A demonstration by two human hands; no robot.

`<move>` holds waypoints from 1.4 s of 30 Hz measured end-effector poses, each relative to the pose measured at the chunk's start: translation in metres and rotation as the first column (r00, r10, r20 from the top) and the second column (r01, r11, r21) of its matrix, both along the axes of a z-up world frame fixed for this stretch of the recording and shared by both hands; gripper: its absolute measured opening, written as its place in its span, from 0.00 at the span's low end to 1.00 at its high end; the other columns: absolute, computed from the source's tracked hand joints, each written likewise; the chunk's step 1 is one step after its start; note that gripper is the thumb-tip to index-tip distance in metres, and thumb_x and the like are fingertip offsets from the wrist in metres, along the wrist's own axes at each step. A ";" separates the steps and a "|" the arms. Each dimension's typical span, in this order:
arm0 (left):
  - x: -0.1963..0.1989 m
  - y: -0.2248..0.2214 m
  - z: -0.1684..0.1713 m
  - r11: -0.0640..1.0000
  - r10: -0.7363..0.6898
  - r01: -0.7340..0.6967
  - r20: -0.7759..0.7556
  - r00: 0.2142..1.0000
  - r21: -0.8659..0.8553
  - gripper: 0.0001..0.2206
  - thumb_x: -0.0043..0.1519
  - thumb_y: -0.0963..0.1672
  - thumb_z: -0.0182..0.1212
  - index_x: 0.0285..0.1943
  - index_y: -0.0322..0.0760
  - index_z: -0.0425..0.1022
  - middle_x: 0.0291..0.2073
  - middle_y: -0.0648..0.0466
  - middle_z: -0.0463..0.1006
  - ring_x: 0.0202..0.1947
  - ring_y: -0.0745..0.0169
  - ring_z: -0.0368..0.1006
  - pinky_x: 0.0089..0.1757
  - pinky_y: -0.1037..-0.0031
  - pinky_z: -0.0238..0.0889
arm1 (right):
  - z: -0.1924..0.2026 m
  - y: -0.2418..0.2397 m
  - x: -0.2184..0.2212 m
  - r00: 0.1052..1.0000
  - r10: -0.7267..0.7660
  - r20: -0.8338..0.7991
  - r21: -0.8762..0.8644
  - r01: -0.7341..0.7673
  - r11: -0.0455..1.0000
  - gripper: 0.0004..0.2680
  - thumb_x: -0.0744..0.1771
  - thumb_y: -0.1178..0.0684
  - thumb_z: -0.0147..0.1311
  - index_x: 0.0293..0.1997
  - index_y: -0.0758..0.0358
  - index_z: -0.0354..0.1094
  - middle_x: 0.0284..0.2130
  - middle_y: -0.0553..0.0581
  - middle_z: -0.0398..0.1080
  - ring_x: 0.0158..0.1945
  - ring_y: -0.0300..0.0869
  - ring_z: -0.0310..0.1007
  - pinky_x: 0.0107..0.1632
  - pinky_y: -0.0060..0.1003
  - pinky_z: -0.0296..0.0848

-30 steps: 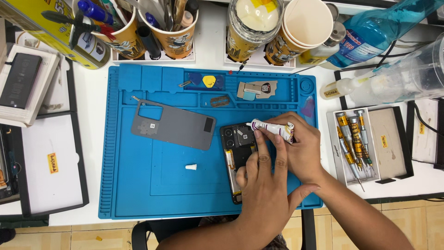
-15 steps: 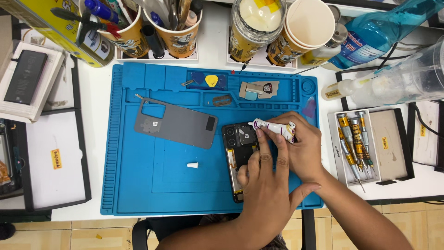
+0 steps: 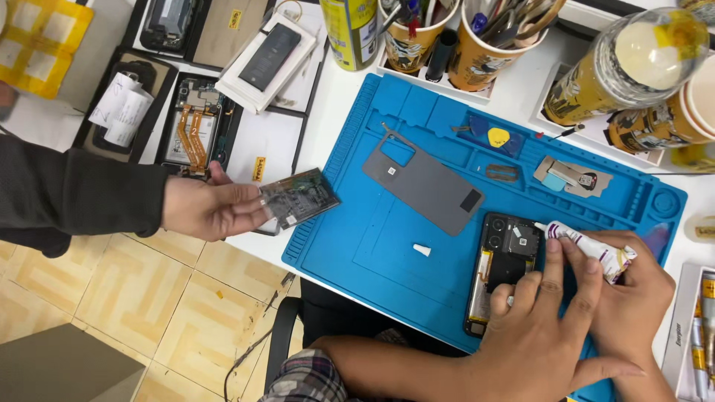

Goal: The person applies adhesive to the internal frame of a disassembled smartphone, then places the back cover onto the device. They wipe the exterior with a tissue and secure the back cover using rubber bands.

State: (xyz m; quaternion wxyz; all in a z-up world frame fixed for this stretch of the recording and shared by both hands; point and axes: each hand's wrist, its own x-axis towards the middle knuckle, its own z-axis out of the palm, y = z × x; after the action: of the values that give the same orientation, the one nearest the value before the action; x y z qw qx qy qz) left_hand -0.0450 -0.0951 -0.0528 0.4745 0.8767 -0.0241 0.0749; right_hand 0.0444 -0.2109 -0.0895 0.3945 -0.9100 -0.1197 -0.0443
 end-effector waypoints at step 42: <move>0.004 -0.010 -0.013 0.904 0.009 -0.002 -0.014 1.000 0.427 0.50 0.61 0.69 0.47 0.82 0.36 0.47 0.77 0.35 0.55 0.64 0.46 0.66 0.51 0.59 0.57 | 0.019 0.012 0.010 0.992 0.095 0.078 0.079 -0.101 0.992 0.04 0.66 0.58 0.64 0.40 0.63 0.74 0.37 0.56 0.77 0.42 0.41 0.77 0.47 0.34 0.76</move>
State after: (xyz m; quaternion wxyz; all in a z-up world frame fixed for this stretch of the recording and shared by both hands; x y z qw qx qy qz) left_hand -0.0405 -0.1049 -0.0658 0.2713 0.9599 -0.0336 0.0624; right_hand 0.0548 -0.1992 -0.0701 0.4289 -0.8836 -0.1769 -0.0633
